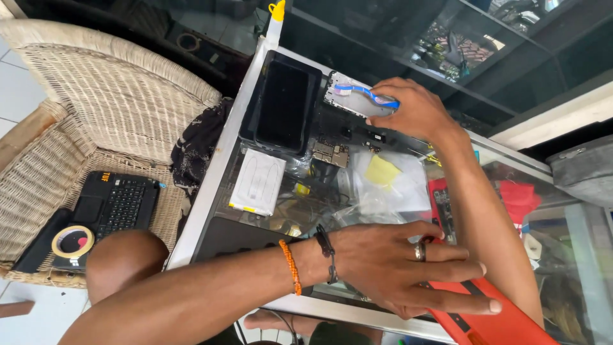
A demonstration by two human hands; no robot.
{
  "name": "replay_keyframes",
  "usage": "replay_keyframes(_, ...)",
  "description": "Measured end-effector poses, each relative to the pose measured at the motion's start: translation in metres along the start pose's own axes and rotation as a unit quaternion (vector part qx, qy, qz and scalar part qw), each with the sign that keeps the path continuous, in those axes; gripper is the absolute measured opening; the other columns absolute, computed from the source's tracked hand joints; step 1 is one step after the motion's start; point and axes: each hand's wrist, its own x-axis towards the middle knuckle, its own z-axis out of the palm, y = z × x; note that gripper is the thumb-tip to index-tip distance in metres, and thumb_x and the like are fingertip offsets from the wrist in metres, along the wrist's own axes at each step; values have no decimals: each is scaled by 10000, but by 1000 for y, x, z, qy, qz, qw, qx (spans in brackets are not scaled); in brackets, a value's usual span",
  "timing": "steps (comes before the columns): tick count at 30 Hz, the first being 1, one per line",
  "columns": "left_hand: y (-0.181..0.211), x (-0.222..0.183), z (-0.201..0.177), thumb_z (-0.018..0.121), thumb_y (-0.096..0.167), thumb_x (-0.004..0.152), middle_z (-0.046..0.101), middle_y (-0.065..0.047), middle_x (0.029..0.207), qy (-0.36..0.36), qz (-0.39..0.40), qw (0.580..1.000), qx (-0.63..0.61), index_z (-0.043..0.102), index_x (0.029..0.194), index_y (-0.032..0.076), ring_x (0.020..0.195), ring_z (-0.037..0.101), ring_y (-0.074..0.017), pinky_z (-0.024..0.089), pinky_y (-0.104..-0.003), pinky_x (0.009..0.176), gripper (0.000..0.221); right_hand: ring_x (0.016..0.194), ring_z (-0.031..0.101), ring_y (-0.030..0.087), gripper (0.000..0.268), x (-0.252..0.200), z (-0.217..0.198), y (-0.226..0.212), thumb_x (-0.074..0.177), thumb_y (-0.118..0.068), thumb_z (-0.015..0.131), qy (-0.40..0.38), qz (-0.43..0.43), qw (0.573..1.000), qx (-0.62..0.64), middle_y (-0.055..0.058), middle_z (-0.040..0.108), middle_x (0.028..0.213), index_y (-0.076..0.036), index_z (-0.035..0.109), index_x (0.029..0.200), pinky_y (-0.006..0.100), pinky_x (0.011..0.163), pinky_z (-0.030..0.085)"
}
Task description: Cleaning disassembled smartphone components including the internal frame and back cover using a toothbrush.
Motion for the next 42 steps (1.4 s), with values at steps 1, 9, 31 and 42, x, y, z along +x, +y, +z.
replay_keyframes(1, -3, 1, -1, 578, 629, 1156, 606, -7, 1608, 0, -1, 1000, 0, 233, 1611, 237, 1422, 769, -112, 535, -338, 1129, 693, 1317, 484, 297, 606, 0, -2, -3, 844, -423, 732, -1, 0, 1000, 0, -28, 545, 1486, -182, 619, 1388, 501, 1006, 388)
replay_keyframes(9, -6, 3, 1, 603, 611, 1163, 595, -13, 1588, 17, 16, 1000, 8, 273, 1594, 231, 1386, 767, -102, 572, -326, 1074, 663, 1324, 503, 258, 600, 2, -5, -9, 846, -447, 735, -41, 7, 999, 13, -40, 534, 1515, -173, 633, 1370, 489, 969, 410)
replay_keyframes(31, -21, 3, 0, 669, 515, 1011, 612, 21, 1525, -13, -60, 998, 8, 325, 1569, 244, 1252, 757, -105, 485, -326, 1079, 710, 741, 546, 79, 147, -64, -12, 14, 1110, -228, 668, 252, 25, 936, 246, 5, 704, 985, -174, 751, 1219, 235, 645, 403)
replay_keyframes(42, -50, 4, -4, 750, 376, 876, 654, -149, 1357, -49, -201, 976, 69, 473, 1472, 89, 1166, 656, -281, 555, -413, 839, 717, 643, 585, 151, 560, -189, 8, 22, 915, -620, 532, 339, 105, 638, 683, 22, 585, 688, -85, 699, 906, 273, 647, 457)
